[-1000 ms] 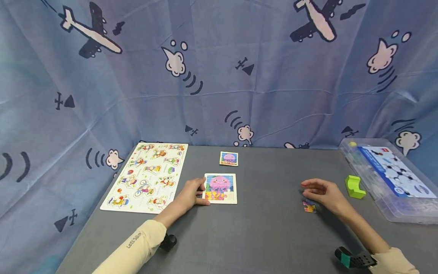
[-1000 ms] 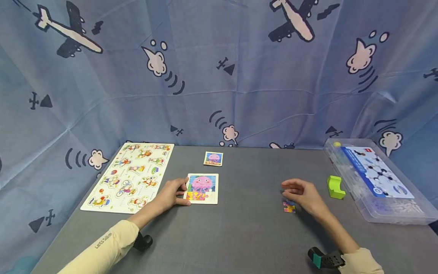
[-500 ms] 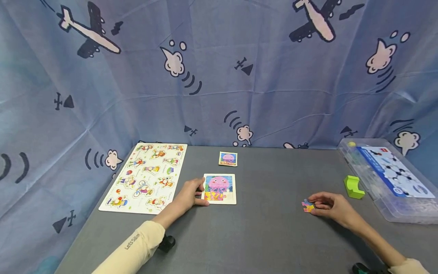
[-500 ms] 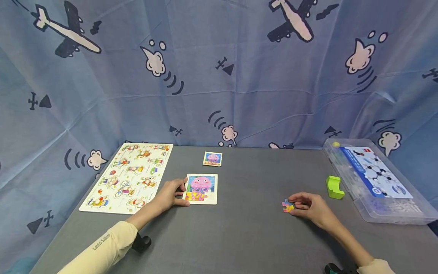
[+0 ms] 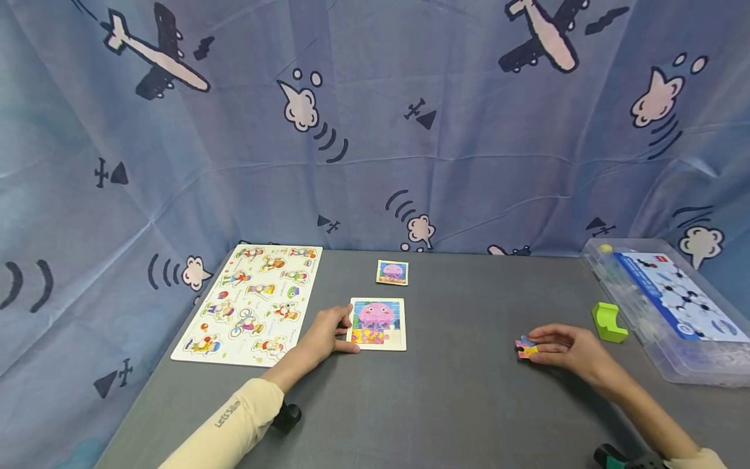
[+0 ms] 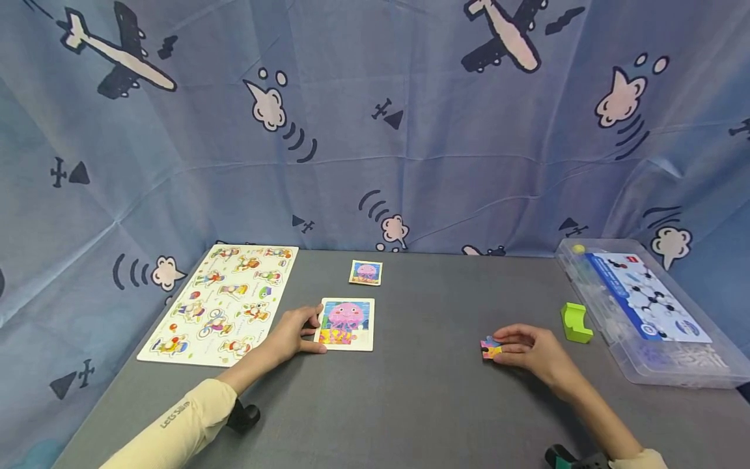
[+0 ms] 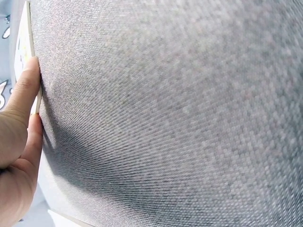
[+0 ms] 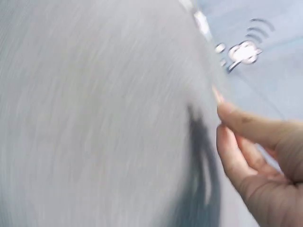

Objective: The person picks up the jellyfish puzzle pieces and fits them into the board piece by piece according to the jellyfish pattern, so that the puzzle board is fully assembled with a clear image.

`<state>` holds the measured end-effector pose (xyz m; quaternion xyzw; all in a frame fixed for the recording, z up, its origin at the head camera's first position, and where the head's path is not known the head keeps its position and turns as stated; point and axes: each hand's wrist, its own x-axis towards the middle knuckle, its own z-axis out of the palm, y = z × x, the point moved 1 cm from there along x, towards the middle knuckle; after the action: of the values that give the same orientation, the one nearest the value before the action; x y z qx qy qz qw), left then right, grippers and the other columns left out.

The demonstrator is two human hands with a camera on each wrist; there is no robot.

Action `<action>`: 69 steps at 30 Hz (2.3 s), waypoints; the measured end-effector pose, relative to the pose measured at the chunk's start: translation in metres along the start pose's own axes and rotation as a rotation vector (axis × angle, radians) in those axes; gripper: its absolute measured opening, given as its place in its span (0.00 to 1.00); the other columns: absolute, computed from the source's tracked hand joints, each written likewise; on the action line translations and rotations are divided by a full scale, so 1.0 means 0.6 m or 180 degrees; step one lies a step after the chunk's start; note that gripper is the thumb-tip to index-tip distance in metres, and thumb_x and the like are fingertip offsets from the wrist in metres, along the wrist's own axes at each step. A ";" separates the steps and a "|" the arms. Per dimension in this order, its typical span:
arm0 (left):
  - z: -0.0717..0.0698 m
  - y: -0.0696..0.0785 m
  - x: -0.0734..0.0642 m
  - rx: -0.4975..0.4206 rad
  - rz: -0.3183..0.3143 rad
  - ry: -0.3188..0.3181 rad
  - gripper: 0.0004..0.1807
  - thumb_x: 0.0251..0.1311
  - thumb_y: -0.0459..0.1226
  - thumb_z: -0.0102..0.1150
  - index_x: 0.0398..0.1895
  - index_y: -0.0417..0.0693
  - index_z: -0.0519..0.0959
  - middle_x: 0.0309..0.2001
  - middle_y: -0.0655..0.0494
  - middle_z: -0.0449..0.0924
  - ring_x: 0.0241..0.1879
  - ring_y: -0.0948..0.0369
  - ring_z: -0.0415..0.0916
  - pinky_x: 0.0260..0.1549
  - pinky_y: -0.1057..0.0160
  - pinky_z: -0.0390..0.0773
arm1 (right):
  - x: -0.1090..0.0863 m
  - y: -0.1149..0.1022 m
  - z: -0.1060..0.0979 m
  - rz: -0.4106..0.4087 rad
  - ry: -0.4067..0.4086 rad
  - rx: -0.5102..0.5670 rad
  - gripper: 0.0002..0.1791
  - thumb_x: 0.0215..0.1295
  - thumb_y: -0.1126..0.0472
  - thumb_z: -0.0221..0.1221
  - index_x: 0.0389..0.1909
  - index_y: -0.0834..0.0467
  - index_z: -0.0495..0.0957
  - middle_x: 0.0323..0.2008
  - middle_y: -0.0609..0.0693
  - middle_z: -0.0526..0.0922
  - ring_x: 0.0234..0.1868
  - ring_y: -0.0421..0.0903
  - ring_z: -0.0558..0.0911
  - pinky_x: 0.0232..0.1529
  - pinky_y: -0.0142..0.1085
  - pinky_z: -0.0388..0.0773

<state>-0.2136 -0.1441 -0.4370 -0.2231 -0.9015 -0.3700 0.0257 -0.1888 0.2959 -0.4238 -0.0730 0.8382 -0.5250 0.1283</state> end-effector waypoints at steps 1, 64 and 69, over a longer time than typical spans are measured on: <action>0.000 0.000 0.000 0.0009 0.0011 -0.0003 0.23 0.36 0.31 0.79 0.31 0.31 0.74 0.36 0.41 0.75 0.44 0.48 0.76 0.40 0.59 0.83 | 0.000 -0.004 0.001 0.0116 0.0007 0.0093 0.26 0.57 0.66 0.67 0.52 0.76 0.71 0.46 0.57 0.82 0.39 0.35 0.82 0.36 0.33 0.83; 0.002 -0.008 -0.002 0.0024 0.0175 0.0068 0.34 0.35 0.31 0.79 0.47 0.23 0.74 0.29 0.48 0.71 0.31 0.57 0.71 0.33 0.62 0.82 | 0.129 -0.120 0.258 0.0014 -0.0049 0.1689 0.22 0.49 0.79 0.66 0.48 0.76 0.74 0.40 0.56 0.85 0.35 0.38 0.83 0.38 0.31 0.83; 0.002 -0.005 -0.001 0.0021 0.0096 0.0043 0.33 0.35 0.31 0.79 0.47 0.23 0.75 0.30 0.47 0.73 0.33 0.56 0.72 0.35 0.61 0.82 | 0.134 -0.124 0.280 -0.0040 0.0060 0.1677 0.22 0.46 0.82 0.66 0.45 0.79 0.74 0.38 0.60 0.85 0.30 0.37 0.82 0.35 0.28 0.83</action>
<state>-0.2140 -0.1455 -0.4404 -0.2340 -0.8990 -0.3681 0.0381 -0.2175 0.0981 -0.4376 -0.0373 0.6732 -0.7266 0.1318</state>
